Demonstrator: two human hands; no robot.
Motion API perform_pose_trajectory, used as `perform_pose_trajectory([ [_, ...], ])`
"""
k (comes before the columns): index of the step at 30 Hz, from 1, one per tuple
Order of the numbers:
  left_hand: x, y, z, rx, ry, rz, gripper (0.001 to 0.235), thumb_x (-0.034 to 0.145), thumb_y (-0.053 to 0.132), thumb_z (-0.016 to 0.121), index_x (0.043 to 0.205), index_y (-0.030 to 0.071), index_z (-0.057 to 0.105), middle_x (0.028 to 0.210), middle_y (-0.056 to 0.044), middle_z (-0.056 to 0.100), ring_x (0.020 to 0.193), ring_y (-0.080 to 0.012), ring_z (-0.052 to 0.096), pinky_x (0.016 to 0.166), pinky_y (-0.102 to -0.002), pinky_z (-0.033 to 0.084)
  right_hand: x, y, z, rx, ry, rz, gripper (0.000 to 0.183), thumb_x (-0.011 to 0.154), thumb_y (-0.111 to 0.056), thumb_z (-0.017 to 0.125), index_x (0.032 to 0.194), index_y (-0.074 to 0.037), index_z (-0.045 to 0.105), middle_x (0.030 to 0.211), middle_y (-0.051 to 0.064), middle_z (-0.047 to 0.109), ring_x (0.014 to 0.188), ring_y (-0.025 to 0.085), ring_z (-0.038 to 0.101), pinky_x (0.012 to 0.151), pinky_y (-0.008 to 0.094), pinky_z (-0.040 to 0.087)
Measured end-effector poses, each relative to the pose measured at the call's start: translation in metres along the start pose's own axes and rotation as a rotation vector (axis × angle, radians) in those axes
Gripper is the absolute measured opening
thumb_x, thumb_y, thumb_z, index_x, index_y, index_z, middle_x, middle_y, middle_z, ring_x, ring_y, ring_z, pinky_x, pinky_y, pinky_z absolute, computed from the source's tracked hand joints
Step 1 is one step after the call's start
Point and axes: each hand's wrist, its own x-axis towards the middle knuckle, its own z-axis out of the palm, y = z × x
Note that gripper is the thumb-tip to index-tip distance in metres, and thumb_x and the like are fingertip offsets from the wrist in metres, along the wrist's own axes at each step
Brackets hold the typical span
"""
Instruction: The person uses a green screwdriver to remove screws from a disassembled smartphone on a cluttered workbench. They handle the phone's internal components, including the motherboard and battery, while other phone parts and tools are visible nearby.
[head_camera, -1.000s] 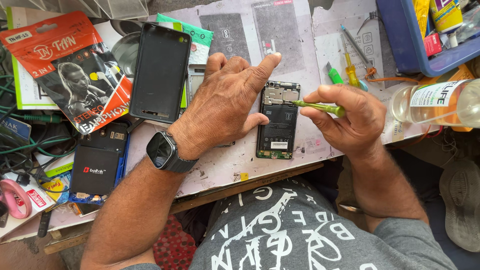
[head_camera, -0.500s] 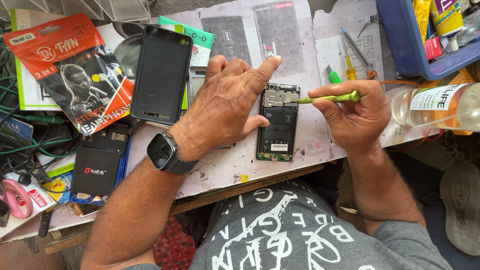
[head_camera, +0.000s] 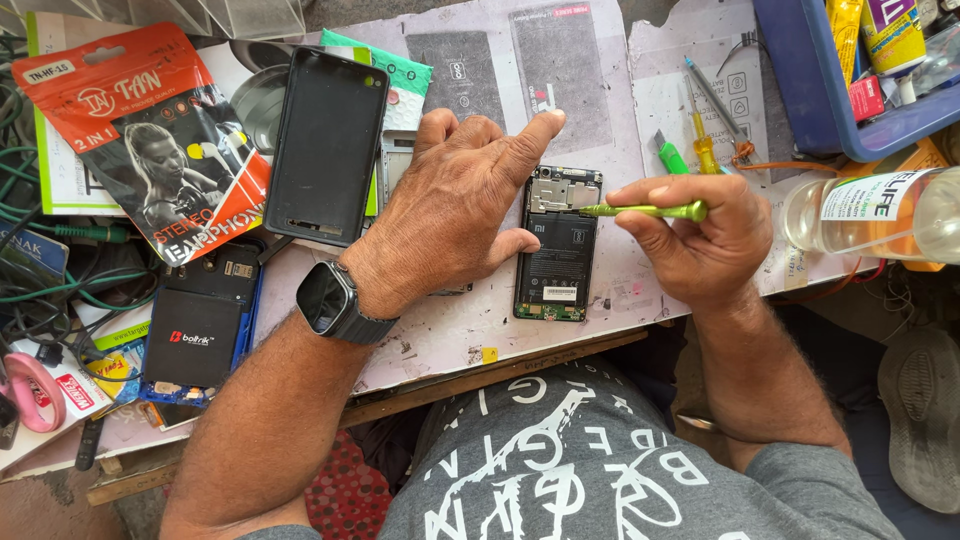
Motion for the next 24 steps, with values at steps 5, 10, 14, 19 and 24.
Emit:
perform_pose_trajectory([
  [5, 0.000, 0.000, 0.000, 0.002, 0.012, 0.010, 0.107, 0.071, 0.035, 0.093, 0.154, 0.004, 0.034, 0.098, -0.005, 0.069, 0.102, -0.0255, 0.059, 0.100, -0.045, 0.031, 0.004, -0.006, 0.002, -0.037, -0.068, -0.079, 0.031, 0.100, -0.009, 0.077, 0.116, -0.005, 0.050, 0.101, 0.020, 0.075, 0.090, 0.021, 0.078, 0.072, 0.026, 0.064],
  [10, 0.000, 0.001, -0.001, 0.004, 0.001, 0.002, 0.107, 0.070, 0.034, 0.094, 0.154, 0.003, 0.035, 0.097, -0.005, 0.069, 0.104, -0.0256, 0.059, 0.100, -0.045, 0.031, 0.012, -0.016, 0.001, -0.207, -0.190, -0.284, 0.027, 0.089, -0.009, 0.082, 0.105, -0.005, 0.060, 0.100, 0.017, 0.074, 0.090, 0.025, 0.076, 0.073, 0.034, 0.064],
  [14, 0.000, 0.000, 0.000, 0.015, 0.022, 0.014, 0.108, 0.070, 0.035, 0.094, 0.154, 0.002, 0.034, 0.100, -0.006, 0.070, 0.106, -0.0258, 0.059, 0.102, -0.046, 0.031, 0.004, -0.030, 0.008, -0.354, -0.216, -0.357, 0.028, 0.083, -0.006, 0.087, 0.104, -0.004, 0.070, 0.097, 0.013, 0.070, 0.089, 0.030, 0.073, 0.072, 0.040, 0.062],
  [19, -0.001, -0.001, 0.001, 0.027, 0.037, 0.027, 0.109, 0.069, 0.035, 0.094, 0.155, 0.002, 0.034, 0.104, -0.007, 0.070, 0.107, -0.0258, 0.059, 0.103, -0.045, 0.031, -0.002, -0.035, 0.013, -0.407, -0.257, -0.355, 0.032, 0.081, -0.001, 0.087, 0.109, -0.001, 0.072, 0.094, 0.011, 0.069, 0.082, 0.030, 0.068, 0.069, 0.040, 0.058],
  [24, 0.000, 0.000, 0.001, 0.031, 0.019, 0.009, 0.108, 0.070, 0.035, 0.094, 0.154, 0.003, 0.035, 0.101, -0.006, 0.070, 0.106, -0.0254, 0.059, 0.102, -0.045, 0.031, 0.000, -0.035, 0.013, -0.467, -0.307, -0.379, 0.033, 0.080, -0.001, 0.080, 0.112, 0.000, 0.072, 0.099, 0.013, 0.073, 0.082, 0.030, 0.068, 0.074, 0.043, 0.056],
])
